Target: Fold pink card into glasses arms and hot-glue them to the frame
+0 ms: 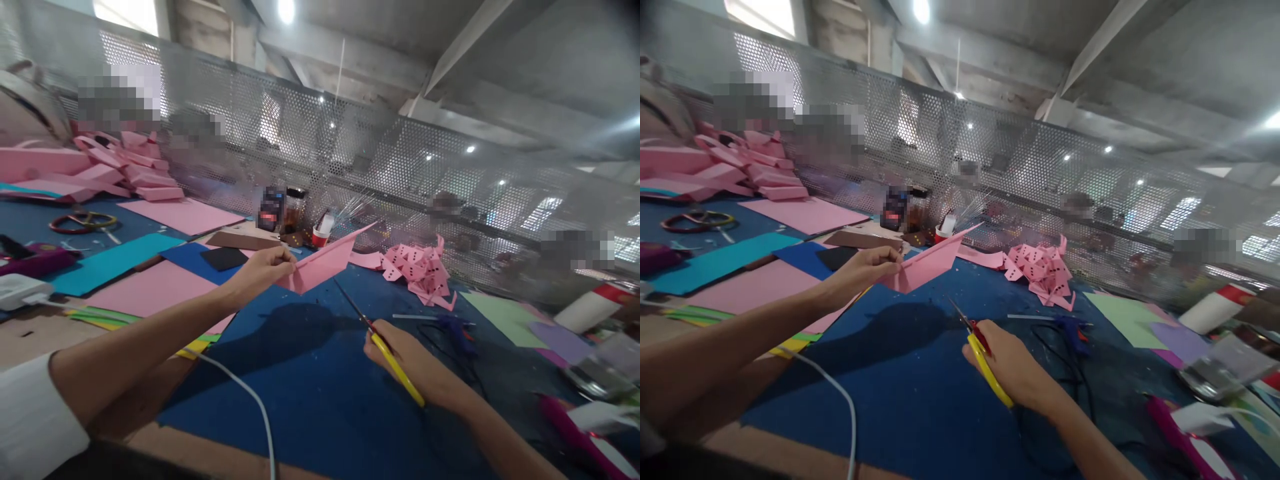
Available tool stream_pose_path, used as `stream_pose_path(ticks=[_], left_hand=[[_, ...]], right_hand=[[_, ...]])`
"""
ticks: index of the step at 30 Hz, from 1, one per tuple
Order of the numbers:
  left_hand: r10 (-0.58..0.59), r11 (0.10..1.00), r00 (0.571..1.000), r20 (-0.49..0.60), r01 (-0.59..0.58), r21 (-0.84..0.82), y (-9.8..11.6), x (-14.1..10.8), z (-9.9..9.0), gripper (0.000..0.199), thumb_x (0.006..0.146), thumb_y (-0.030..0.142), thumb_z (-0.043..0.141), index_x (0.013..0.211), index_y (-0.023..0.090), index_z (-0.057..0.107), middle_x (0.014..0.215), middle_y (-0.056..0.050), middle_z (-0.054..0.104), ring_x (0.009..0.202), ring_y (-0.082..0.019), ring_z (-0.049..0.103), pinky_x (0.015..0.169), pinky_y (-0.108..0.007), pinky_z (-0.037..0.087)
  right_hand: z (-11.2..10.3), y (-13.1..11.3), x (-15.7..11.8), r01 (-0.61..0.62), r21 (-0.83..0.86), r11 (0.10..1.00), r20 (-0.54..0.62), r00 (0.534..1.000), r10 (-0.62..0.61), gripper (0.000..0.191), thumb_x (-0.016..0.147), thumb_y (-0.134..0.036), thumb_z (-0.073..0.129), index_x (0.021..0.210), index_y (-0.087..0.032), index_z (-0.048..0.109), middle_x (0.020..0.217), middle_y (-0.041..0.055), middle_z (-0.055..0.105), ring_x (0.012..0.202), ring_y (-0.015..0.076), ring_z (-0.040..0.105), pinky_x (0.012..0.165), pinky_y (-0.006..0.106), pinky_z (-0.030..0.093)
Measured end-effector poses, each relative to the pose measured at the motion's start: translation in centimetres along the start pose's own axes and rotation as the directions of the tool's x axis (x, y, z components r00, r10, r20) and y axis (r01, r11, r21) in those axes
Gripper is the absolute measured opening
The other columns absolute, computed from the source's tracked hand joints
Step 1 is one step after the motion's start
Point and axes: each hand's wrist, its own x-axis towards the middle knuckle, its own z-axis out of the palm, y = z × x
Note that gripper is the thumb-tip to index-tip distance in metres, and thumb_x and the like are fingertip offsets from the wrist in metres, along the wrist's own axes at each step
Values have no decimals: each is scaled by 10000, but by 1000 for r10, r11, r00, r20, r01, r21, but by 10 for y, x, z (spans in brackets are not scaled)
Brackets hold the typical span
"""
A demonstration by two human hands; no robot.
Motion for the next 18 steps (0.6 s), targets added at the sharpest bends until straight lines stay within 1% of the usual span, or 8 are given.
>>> stream_pose_path(ticks=[2,5,8,10,13,18], left_hand=[[1,1000,1000,2,-1,-19,2,-2,1,215,760,385,656,828,182,639,714,39,595,633,-127,498,584,-238,328],[-7,999,1000,23,7,-34,3,-4,2,209,777,386,667,859,195,654,674,52,595,598,-124,490,559,-234,320],[-25,999,998,65,27,-37,3,-6,4,237,785,372,665,946,203,709,657,55,612,564,-126,486,534,-235,318],[-34,998,995,98,38,-42,1,-7,6,284,783,372,665,998,203,743,701,41,654,582,-130,512,539,-233,334],[-43,997,990,135,50,-51,0,-9,10,317,777,412,678,987,191,766,743,21,686,592,-128,526,531,-226,331],[-50,997,987,151,59,-54,3,-14,13,335,777,444,682,970,183,765,690,28,664,541,-114,484,502,-222,302]], right_hand=[[1,-1,2,-1,-32,999,-7,1000,1,251,1014,-451,530,894,-231,510,878,11,644,766,181,576,688,292,398],[0,-5,2,12,-47,999,14,1000,-11,272,1022,-456,526,877,-226,515,891,21,657,786,186,585,704,296,403],[1,-9,1,34,-47,998,27,999,-32,289,1017,-475,538,874,-224,524,900,23,664,783,184,580,687,287,396],[2,-10,0,46,-48,998,34,998,-44,298,1021,-477,524,866,-222,525,888,21,654,766,177,567,667,280,384],[4,-12,1,39,-43,998,39,999,-37,290,1018,-457,526,850,-221,523,849,11,632,730,164,549,635,270,358],[8,-13,3,31,-22,999,32,999,-30,273,1008,-409,536,811,-223,499,810,-1,612,700,151,519,604,259,326]])
